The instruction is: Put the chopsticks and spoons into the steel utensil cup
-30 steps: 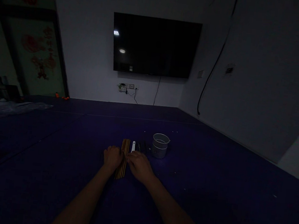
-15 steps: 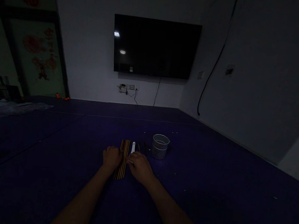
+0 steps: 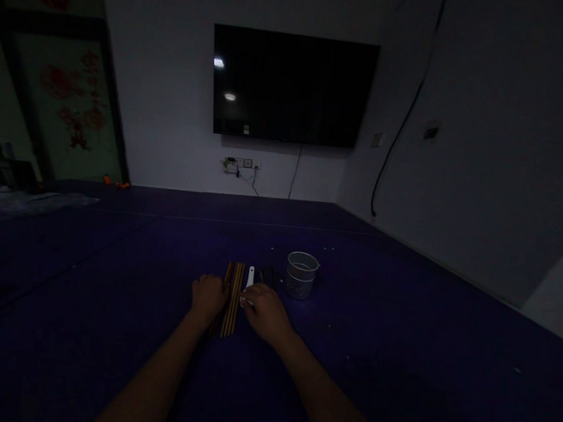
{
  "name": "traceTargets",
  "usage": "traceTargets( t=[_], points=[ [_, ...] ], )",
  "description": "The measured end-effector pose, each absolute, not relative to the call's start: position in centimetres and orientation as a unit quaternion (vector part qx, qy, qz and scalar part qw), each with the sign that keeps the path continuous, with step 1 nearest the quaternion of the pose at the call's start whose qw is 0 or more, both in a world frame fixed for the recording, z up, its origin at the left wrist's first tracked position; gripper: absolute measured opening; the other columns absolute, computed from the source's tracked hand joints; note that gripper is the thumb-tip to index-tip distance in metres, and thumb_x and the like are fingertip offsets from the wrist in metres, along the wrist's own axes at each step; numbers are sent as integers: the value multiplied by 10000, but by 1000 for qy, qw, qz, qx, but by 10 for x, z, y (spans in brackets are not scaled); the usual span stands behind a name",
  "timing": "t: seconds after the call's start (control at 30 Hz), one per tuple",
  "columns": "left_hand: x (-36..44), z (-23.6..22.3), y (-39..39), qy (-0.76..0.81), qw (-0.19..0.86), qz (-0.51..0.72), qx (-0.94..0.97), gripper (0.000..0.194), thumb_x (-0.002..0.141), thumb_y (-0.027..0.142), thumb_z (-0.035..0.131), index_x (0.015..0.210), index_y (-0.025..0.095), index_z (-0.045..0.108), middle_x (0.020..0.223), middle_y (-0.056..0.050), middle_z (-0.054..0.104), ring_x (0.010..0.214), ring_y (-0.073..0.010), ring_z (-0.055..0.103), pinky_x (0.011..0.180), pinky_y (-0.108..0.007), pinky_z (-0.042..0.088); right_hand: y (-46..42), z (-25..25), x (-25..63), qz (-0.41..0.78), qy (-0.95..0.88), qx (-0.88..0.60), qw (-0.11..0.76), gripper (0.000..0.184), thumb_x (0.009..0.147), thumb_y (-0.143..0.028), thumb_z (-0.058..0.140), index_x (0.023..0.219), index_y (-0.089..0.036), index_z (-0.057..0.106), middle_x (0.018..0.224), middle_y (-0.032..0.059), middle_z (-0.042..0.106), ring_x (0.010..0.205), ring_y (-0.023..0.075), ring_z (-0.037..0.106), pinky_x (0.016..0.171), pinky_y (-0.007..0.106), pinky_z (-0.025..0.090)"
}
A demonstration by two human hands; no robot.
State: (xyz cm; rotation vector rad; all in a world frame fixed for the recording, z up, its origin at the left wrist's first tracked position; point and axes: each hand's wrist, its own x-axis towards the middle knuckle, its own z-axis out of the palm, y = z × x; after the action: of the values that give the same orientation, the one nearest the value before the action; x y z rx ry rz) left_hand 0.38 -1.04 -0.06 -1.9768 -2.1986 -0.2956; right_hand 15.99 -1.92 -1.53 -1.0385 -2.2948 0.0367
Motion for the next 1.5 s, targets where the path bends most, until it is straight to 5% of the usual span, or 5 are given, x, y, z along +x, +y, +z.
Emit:
traceTargets(
  t=[1.5],
  points=[
    [-1,5,-6,-713,72,-22,-697,411,828,294,351,986,100,678,996,-201,662,1028,-295,577,877,-436,380,-23,-6,163,29,-864,-404,299,217,876,-206,460,902,-180,674,917,59,676,945,169,573,858,287,394]
  ],
)
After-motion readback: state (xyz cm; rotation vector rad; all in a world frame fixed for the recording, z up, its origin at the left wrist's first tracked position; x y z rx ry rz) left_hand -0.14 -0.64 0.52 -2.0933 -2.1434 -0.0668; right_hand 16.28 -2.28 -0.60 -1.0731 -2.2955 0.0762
